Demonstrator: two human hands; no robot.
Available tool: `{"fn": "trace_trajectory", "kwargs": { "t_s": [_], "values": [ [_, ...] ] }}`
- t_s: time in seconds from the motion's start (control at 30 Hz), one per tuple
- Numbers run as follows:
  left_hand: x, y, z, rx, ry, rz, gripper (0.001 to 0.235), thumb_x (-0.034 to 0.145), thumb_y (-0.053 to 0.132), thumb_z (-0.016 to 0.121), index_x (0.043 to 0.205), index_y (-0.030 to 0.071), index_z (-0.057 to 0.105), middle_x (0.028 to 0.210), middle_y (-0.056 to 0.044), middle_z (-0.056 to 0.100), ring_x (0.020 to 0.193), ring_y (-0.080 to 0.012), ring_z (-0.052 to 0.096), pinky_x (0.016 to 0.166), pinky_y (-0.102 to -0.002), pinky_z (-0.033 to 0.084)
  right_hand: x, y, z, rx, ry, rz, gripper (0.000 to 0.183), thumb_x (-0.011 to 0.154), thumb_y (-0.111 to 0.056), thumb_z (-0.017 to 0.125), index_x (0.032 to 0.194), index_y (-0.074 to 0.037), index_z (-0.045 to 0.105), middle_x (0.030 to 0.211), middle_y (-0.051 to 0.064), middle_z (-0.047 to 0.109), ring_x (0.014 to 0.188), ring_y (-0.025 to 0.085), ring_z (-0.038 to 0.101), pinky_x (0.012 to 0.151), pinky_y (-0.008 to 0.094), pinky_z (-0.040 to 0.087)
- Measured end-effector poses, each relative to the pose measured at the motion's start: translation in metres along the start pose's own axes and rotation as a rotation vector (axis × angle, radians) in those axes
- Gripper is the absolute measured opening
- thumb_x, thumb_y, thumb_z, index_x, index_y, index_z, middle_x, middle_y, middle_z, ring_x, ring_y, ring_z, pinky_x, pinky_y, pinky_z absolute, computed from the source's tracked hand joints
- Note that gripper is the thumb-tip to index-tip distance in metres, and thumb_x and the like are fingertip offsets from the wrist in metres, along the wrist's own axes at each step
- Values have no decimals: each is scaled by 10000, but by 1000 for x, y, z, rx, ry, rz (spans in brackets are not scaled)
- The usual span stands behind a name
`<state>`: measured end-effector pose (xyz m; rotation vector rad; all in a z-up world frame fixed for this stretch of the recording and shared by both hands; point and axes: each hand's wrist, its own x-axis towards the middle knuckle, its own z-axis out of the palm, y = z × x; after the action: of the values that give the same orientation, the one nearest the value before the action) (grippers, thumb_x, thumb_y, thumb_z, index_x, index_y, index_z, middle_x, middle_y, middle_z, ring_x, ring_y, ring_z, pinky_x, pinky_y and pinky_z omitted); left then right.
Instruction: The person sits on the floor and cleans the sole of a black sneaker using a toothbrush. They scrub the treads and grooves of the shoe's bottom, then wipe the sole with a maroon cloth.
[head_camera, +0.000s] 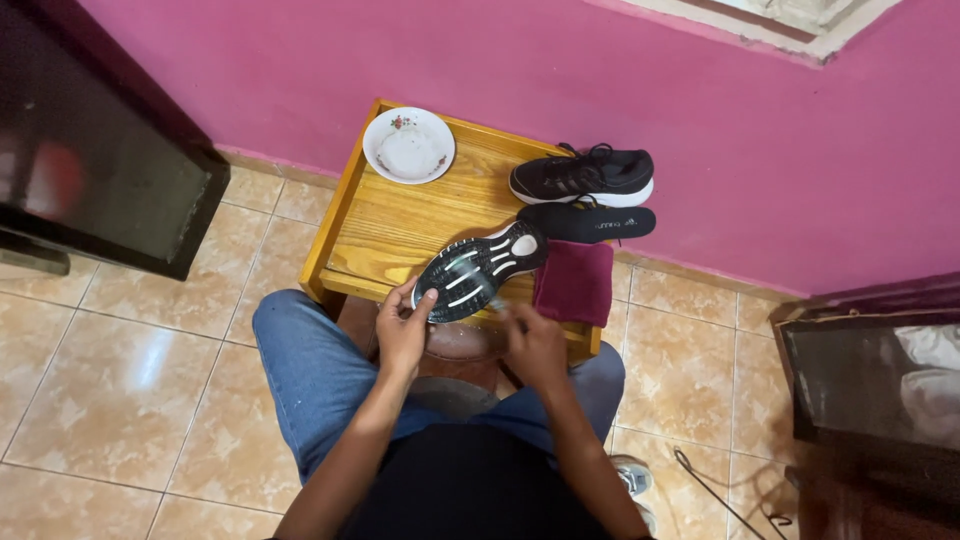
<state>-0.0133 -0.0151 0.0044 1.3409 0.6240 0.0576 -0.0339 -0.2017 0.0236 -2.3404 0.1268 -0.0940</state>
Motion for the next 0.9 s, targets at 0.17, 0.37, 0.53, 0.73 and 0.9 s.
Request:
{"fn": "trace_trajectory", "kwargs": {
  "t_s": [0.17, 0.37, 0.53, 0.73, 0.9],
  "values": [
    [0, -2, 2, -13, -2, 1, 455, 837, 183, 837, 1253, 79, 686, 881, -106, 649, 714, -154, 634, 530, -254, 607, -11, 20, -2, -41, 31, 84, 159, 949, -364, 688, 945, -217, 747, 773, 136, 763, 814, 412, 734, 786, 539, 564],
    [0, 5, 5, -4, -9, 18, 446, 843, 184, 834, 1252, 80, 688, 879, -117, 652, 711, -161, 641, 526, -262, 612, -15, 34, -4, -15, 79, 42, 123, 928, -321, 722, 941, -207, 767, 670, 137, 728, 756, 365, 743, 715, 480, 575],
    [1, 3, 3, 4, -20, 24, 446, 841, 178, 834, 1246, 67, 686, 873, -123, 651, 702, -159, 632, 526, -266, 611, -14, 47, 2, 0, 58, 53, 131, 923, -369, 726, 957, -256, 782, 745, 130, 761, 810, 366, 746, 747, 485, 580],
    [-5, 8, 4, 12, -18, -3, 458, 845, 171, 822, 1262, 60, 669, 865, -118, 641, 684, -156, 628, 519, -258, 606, -12, 32, -6, 37, -43, 95, 146, 935, -363, 703, 1018, -268, 777, 841, 136, 783, 902, 384, 739, 797, 523, 575],
    [-5, 12, 6, 17, -17, 26, 446, 845, 170, 827, 1246, 47, 676, 846, -119, 652, 674, -154, 618, 494, -256, 582, -7, 28, -13, -37, -24, 50, 103, 921, -304, 706, 1004, -272, 759, 777, 130, 774, 801, 381, 750, 747, 511, 579]
  ]
}}
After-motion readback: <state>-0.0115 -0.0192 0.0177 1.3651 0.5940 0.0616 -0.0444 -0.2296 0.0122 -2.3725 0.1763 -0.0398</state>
